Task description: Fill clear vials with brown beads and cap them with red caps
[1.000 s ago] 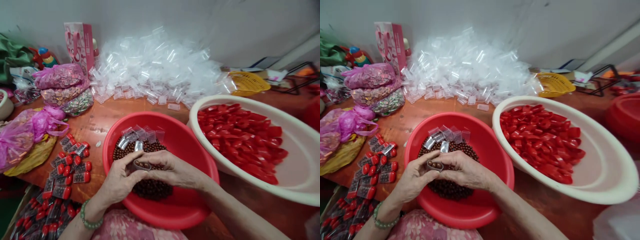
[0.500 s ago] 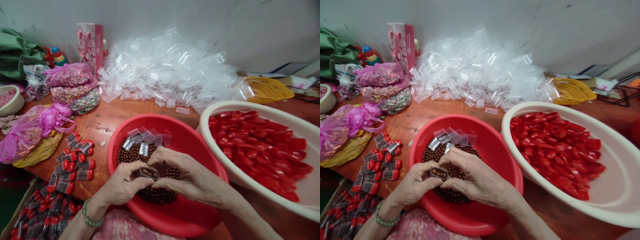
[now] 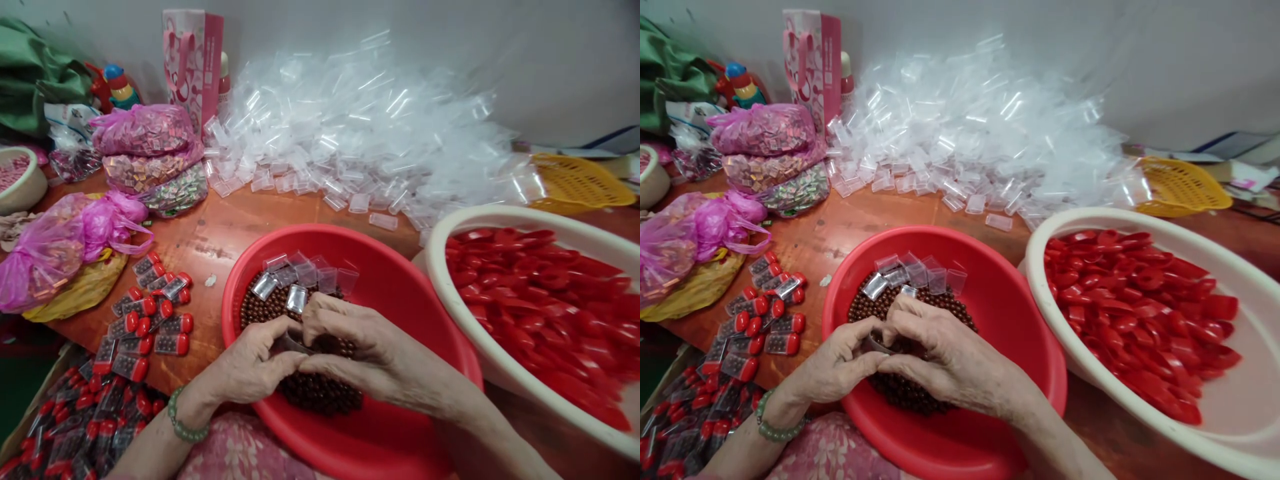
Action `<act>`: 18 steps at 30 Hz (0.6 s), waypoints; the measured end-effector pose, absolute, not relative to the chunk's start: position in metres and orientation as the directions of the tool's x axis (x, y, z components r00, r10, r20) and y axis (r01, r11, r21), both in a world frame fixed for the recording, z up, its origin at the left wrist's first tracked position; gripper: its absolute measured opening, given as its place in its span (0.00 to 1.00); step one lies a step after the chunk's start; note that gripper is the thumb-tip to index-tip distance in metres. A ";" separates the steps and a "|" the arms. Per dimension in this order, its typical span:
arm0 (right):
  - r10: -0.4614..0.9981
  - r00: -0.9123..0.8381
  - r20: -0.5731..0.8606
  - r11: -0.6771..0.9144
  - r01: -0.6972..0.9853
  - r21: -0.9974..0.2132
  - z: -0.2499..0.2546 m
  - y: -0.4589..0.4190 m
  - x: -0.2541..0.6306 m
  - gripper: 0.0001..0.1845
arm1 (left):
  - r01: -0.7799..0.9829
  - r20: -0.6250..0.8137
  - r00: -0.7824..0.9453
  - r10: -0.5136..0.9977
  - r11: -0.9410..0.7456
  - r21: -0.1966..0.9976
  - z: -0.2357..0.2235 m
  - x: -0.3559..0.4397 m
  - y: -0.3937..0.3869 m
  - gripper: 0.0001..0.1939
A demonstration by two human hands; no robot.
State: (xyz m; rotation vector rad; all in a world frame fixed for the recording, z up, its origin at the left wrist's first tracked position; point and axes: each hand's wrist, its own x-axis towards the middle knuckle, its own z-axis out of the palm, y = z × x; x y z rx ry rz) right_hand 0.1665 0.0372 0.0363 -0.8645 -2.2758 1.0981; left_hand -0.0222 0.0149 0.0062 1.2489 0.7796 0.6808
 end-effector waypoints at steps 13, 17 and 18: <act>0.879 -0.468 0.093 0.388 0.587 -0.711 0.049 0.011 0.224 0.08 | -0.034 -0.170 0.512 0.842 0.218 0.975 0.017 -0.025 0.021 0.05; 0.988 -0.081 0.132 0.141 0.814 -0.563 0.057 0.006 0.295 0.10 | 0.059 -0.155 0.566 0.809 0.149 0.987 0.023 -0.030 0.020 0.07; 0.995 0.011 0.096 0.038 0.866 -0.498 0.056 0.007 0.315 0.11 | 0.101 -0.182 0.572 0.800 0.152 0.983 0.023 -0.030 0.021 0.08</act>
